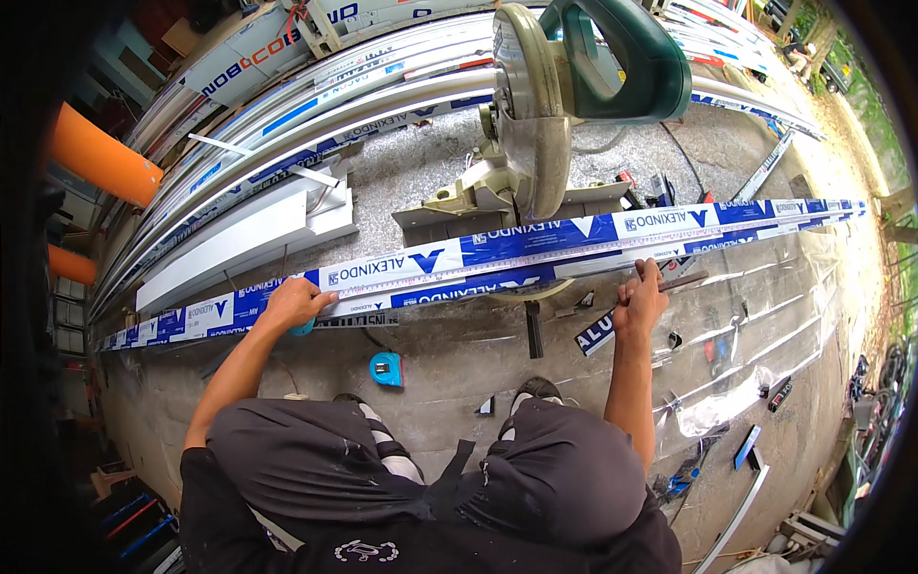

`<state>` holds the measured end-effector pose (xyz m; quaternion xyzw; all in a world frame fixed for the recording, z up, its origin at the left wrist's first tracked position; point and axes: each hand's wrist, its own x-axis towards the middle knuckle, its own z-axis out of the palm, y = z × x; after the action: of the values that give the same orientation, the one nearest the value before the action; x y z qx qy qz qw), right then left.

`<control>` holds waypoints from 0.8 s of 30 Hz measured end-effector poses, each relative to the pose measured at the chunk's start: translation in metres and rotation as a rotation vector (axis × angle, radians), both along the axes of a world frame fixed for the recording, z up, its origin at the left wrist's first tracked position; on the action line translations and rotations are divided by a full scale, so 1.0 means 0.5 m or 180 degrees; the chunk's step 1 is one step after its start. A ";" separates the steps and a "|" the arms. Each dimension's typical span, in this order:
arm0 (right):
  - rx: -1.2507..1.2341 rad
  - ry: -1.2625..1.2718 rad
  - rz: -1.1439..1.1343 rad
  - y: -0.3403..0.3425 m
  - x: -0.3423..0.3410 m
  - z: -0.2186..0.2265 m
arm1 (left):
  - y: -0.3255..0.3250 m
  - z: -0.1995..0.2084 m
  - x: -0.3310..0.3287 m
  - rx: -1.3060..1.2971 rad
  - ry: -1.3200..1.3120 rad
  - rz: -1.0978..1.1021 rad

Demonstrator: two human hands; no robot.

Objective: The person carries a long aluminum profile to a miter saw, measures and marks it with a tape measure and pen, then cuts it. The person repeats the measure-mark-cut cycle on another profile.

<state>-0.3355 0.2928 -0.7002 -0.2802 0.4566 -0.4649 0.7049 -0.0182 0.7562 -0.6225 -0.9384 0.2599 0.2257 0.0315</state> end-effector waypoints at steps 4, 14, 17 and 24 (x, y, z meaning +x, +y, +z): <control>-0.0029 0.0110 -0.0054 0.003 -0.004 -0.003 | -0.002 0.000 -0.004 -0.0011 -0.0061 -0.0029; 0.0066 0.0038 -0.0072 -0.004 0.003 -0.009 | 0.021 0.045 0.010 -0.0219 0.0554 -0.0445; 0.0117 -0.0088 -0.0054 -0.019 -0.004 -0.010 | 0.047 0.095 0.025 -0.0543 0.1454 -0.0301; -0.0618 -0.0556 -0.0405 -0.114 -0.056 0.062 | 0.070 0.119 0.014 -0.0514 0.2578 -0.0119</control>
<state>-0.3637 0.2358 -0.6693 -0.2760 0.3632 -0.5732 0.6807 -0.0111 0.7911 -0.5630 -0.7683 0.2852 0.5549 -0.1430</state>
